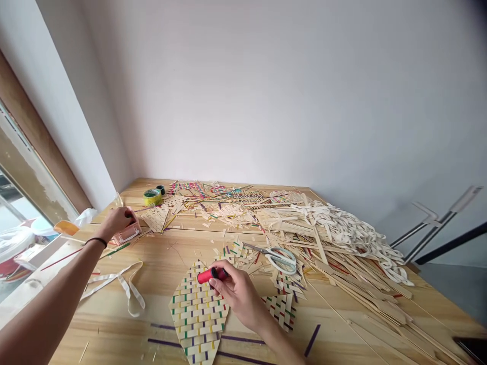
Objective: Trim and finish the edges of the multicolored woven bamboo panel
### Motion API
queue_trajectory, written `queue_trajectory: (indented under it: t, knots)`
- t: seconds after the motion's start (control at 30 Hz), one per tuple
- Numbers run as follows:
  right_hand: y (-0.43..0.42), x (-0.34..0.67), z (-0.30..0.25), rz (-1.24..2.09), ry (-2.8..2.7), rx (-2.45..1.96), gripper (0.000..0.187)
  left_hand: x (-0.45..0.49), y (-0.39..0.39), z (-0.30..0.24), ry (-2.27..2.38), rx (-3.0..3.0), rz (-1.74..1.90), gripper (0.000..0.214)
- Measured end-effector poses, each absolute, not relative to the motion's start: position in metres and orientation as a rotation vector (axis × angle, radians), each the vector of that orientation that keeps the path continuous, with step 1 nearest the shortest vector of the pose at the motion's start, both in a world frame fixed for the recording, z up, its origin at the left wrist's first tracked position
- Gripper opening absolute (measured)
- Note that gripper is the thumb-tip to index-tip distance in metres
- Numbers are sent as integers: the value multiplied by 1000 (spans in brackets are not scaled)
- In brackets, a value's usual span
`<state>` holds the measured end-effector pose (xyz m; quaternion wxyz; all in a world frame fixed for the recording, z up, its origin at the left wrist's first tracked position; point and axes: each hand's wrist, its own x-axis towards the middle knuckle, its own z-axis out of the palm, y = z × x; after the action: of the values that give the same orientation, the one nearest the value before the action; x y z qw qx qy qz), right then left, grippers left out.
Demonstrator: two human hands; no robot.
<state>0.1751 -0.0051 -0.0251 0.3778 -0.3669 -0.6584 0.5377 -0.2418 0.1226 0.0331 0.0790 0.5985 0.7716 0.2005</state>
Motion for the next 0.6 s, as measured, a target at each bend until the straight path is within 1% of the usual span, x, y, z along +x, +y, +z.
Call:
queue_trajectory:
  t: [0.13, 0.23, 0.43, 0.6]
  knots:
    - [-4, 176, -26, 1330, -1696, -932, 36, -250, 122, 47, 2376, 1649, 584, 31]
    - [-2, 179, -24, 1283, -1705, -939, 34, -258, 117, 60, 2351, 1588, 706, 30]
    - [-1, 180, -26, 1259, -1706, -949, 36, -264, 103, 72, 2137, 1636, 954, 30]
    - [-1, 180, -28, 1278, -1693, -945, 37, -267, 100, 68, 2200, 1678, 909, 29]
